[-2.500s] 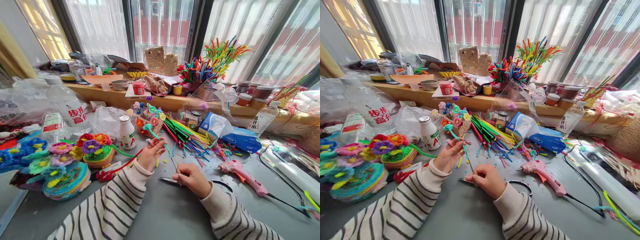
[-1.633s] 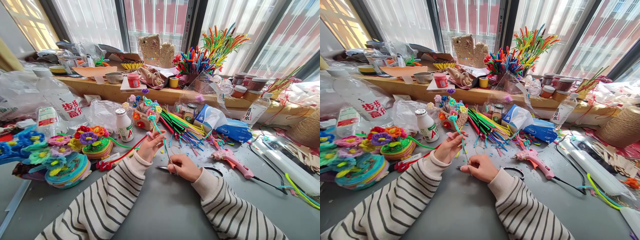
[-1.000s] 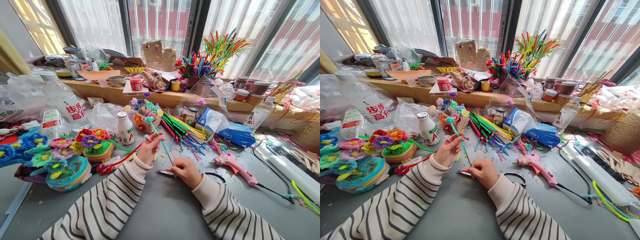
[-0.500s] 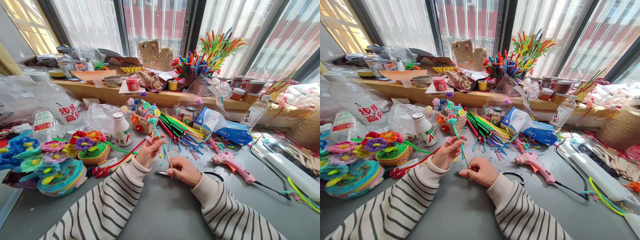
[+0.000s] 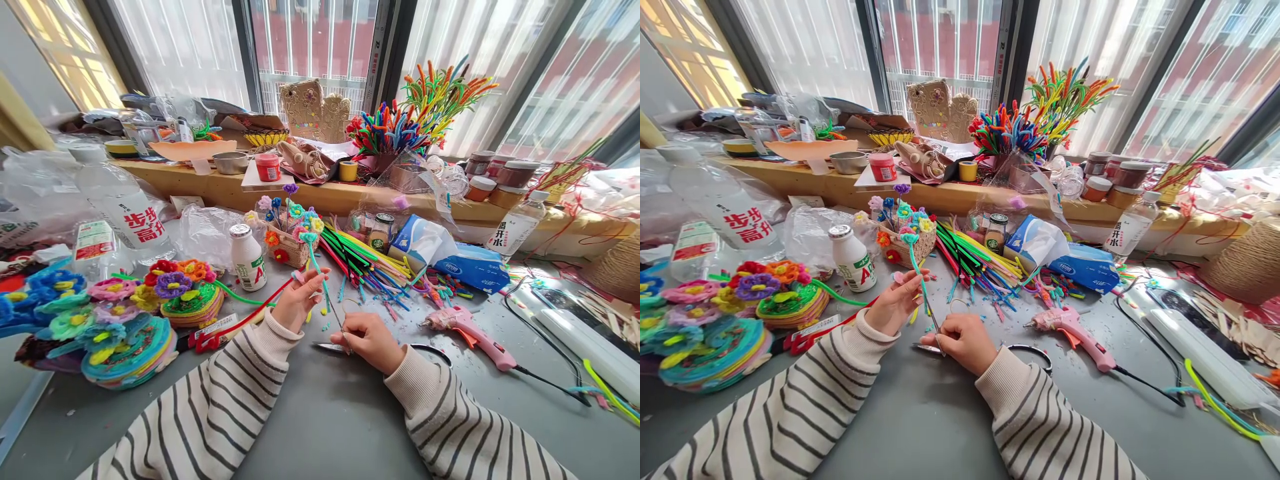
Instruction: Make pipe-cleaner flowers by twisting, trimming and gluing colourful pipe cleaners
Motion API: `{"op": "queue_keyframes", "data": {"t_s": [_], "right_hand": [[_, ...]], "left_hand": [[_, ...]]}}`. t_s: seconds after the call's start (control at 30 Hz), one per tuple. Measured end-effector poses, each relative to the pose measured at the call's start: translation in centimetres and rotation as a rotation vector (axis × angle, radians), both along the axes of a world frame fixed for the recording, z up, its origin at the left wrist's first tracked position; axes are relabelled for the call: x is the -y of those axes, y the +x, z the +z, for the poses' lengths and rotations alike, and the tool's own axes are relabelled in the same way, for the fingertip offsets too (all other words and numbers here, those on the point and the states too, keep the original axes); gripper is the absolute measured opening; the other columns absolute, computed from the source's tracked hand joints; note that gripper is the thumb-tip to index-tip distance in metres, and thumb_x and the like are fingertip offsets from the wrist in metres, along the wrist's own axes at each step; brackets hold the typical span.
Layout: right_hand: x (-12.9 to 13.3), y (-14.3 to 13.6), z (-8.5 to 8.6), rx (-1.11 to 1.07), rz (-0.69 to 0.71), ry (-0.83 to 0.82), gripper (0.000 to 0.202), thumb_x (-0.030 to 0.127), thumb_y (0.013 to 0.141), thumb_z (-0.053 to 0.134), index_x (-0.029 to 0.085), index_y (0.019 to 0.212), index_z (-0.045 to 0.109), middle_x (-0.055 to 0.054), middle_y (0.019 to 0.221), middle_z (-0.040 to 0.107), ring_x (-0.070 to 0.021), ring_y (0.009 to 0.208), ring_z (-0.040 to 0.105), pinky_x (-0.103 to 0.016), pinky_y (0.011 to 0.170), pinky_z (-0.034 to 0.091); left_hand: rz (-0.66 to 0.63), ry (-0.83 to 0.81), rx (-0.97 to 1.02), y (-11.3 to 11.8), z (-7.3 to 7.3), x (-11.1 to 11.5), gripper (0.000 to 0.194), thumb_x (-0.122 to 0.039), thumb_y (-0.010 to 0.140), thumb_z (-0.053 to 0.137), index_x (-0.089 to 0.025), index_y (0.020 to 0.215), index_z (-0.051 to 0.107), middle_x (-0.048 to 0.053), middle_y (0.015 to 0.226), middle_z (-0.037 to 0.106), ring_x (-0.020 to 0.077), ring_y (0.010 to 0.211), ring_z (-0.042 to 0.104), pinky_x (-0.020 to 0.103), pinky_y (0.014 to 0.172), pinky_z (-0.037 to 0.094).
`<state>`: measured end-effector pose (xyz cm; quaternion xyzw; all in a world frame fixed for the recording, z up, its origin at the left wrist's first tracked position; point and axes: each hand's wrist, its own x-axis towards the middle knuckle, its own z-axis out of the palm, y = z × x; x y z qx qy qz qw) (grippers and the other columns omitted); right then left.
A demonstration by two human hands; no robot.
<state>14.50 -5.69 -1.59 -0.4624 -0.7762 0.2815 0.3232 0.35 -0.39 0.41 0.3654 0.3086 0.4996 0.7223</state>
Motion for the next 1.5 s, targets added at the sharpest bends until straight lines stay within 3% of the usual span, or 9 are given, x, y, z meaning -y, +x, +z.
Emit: {"op": "queue_keyframes", "data": {"t_s": [0.1,0.27,0.4,0.73,1.0,1.5], "right_hand": [[0.01,-0.05,-0.08,0.021,0.002,0.002,0.037,0.033,0.07,0.048,0.015,0.038,0.041,0.003,0.044,0.038,-0.0062,0.043,0.034,-0.019,0.044,0.028],[0.01,0.0,-0.3,0.049,0.011,0.008,0.035,0.026,0.07,0.048,0.015,0.037,0.041,0.004,0.045,0.037,-0.0062,0.043,0.034,-0.019,0.044,0.028],[0.02,0.11,-0.21,0.024,0.024,0.002,0.036,0.027,0.071,0.046,0.015,0.037,0.04,0.004,0.044,0.035,-0.006,0.042,0.033,-0.018,0.043,0.028],[0.15,0.39,-0.17,0.153,0.133,0.026,0.039,0.048,0.07,0.041,0.015,0.049,0.045,0.004,0.052,0.039,-0.0068,0.047,0.035,-0.019,0.046,0.027],[0.33,0.03,-0.22,0.11,0.072,0.076,0.04,0.045,0.064,0.05,0.015,0.042,0.036,0.006,0.045,0.031,-0.0055,0.042,0.029,-0.018,0.042,0.024],[0.31,-0.05,-0.58,0.02,0.026,0.121,0.038,0.03,0.068,0.051,0.016,0.041,0.027,0.005,0.044,0.028,-0.0058,0.042,0.028,-0.018,0.042,0.023]], "left_hand": [[0.05,-0.015,0.038,-0.38,0.32,-0.22,0.018,-0.027,0.062,0.056,-0.014,0.074,0.062,0.001,0.074,0.055,0.0029,0.053,0.044,0.014,0.044,0.036],[0.157,-0.031,0.066,-0.71,0.3,-0.62,0.007,-0.021,0.056,0.062,-0.017,0.062,0.062,-0.002,0.071,0.058,0.0033,0.055,0.047,0.014,0.049,0.037],[0.138,-0.028,0.063,-0.75,0.14,-0.66,0.007,-0.021,0.055,0.063,-0.018,0.061,0.063,-0.003,0.063,0.058,0.0037,0.057,0.048,0.014,0.05,0.037],[0.072,-0.048,0.039,-0.38,0.54,-0.31,0.014,-0.022,0.053,0.064,-0.016,0.066,0.064,-0.003,0.061,0.056,0.0026,0.051,0.045,0.014,0.044,0.033],[-0.002,-0.036,0.031,0.06,0.45,0.13,0.014,-0.021,0.054,0.064,-0.014,0.066,0.064,-0.002,0.057,0.055,0.0021,0.053,0.045,0.011,0.044,0.032],[0.05,-0.073,0.098,-0.26,0.49,-0.08,0.015,-0.022,0.057,0.061,-0.016,0.071,0.062,-0.002,0.065,0.054,0.0031,0.056,0.047,0.012,0.046,0.035]]}}
